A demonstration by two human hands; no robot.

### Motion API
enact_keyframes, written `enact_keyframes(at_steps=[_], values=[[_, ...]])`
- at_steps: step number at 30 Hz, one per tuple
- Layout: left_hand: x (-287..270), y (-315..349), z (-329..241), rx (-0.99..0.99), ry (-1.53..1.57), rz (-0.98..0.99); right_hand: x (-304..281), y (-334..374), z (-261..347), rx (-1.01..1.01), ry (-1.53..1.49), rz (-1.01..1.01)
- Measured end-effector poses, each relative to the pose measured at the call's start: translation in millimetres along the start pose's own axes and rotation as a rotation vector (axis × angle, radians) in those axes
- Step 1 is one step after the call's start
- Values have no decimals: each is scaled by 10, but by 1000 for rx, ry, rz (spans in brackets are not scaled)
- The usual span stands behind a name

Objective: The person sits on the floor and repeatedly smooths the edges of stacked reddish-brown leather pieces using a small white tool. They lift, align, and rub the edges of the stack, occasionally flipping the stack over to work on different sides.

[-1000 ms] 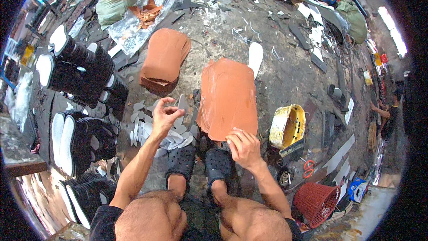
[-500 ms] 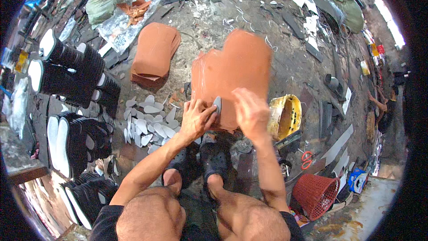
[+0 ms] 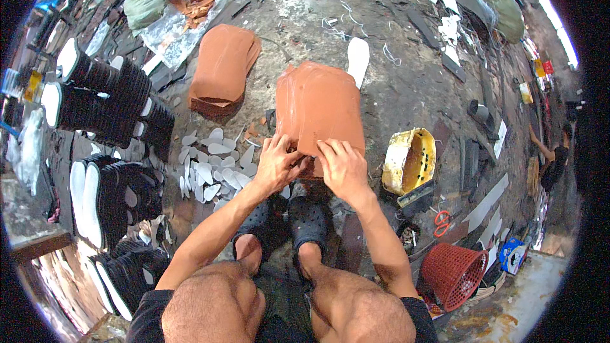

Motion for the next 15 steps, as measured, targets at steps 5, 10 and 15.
enact_keyframes(at_steps=[5, 10, 15], values=[[-75, 172, -228, 66, -71, -163, 128, -189, -92, 130, 128, 116], [-112, 265, -371, -64, -128, -96, 113, -142, -26, 5, 126, 152], [-138, 368, -246, -101, 78, -125, 183, -29, 79, -26, 277, 138]])
Point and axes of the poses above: each hand's wrist, its own y-axis away from the middle knuckle, its own x-axis out of the palm, z = x × y, the point moved 9 cm from there along -y, towards the middle knuckle
